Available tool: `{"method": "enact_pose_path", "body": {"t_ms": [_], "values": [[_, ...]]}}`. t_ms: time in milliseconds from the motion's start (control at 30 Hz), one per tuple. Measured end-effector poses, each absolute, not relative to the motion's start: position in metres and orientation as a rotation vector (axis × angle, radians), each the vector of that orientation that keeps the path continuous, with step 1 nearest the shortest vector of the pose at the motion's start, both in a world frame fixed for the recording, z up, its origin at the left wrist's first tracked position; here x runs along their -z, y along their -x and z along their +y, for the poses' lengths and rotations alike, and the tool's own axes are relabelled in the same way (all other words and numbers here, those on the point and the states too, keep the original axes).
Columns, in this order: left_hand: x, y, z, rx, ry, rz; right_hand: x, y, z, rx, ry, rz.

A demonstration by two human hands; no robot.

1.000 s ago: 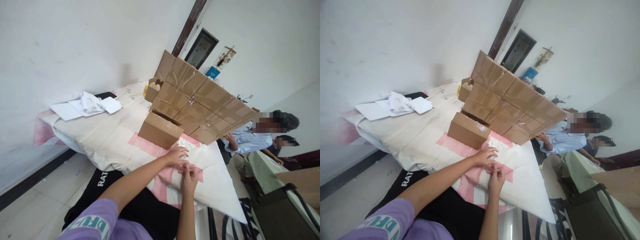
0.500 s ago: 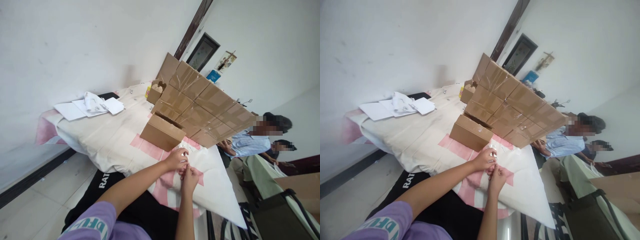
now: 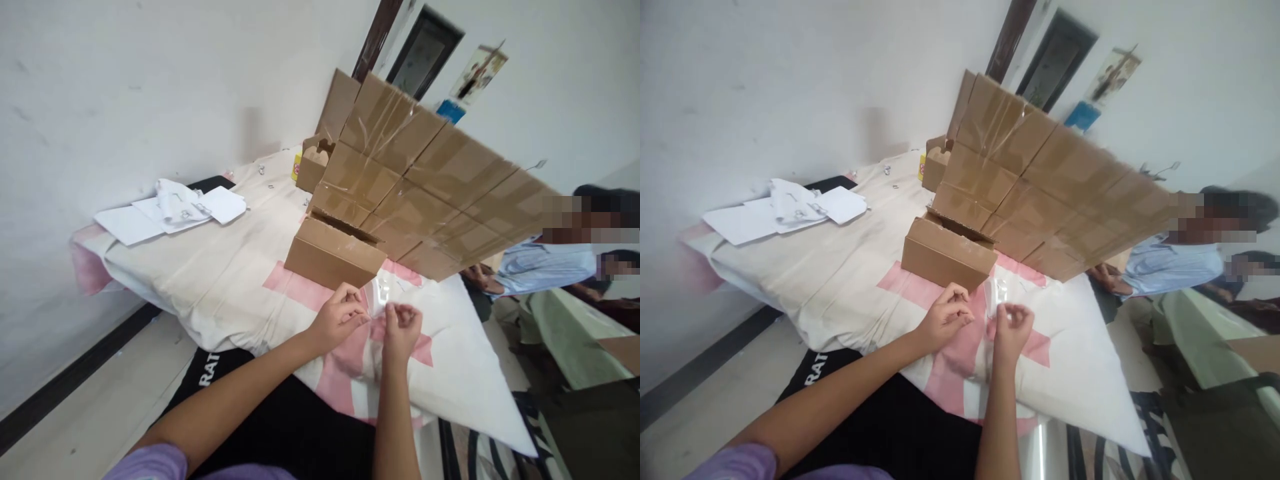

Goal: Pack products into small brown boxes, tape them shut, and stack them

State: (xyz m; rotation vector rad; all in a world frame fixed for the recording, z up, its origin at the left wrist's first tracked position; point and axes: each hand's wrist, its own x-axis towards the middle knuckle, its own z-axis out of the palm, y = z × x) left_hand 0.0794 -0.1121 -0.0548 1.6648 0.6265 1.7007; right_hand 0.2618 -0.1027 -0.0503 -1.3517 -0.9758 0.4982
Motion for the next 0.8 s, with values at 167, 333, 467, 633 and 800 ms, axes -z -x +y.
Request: {"method": "enact_pose_path", "body": {"t_ms": [167,333,467,633,800], "values": [[0.030,-0.023,-0.097,-1.679,-1.903,0.696,0.004,-0.222,-0.034,-0.166,1.037,-1.611],[-0.045,0.021,-0.016,-1.408,-2.300,0.871,0.005,-0.215,0.015,-0.187,0.917,-1.829],[-0.103,0.029,0.048,-0.922,-2.340,0.777,0.023,-0.213,0.017,-0.091,0.910,-1.670],[-0.090,0.024,0.099,-0.763,-2.147,0.692,0.029,-0.205,0.015,-0.080,0.869,-1.576],[-0.022,0.031,0.128,-0.859,-2.268,0.783,0.035,-0.206,0.017,-0.106,0.949,-1.545]]}}
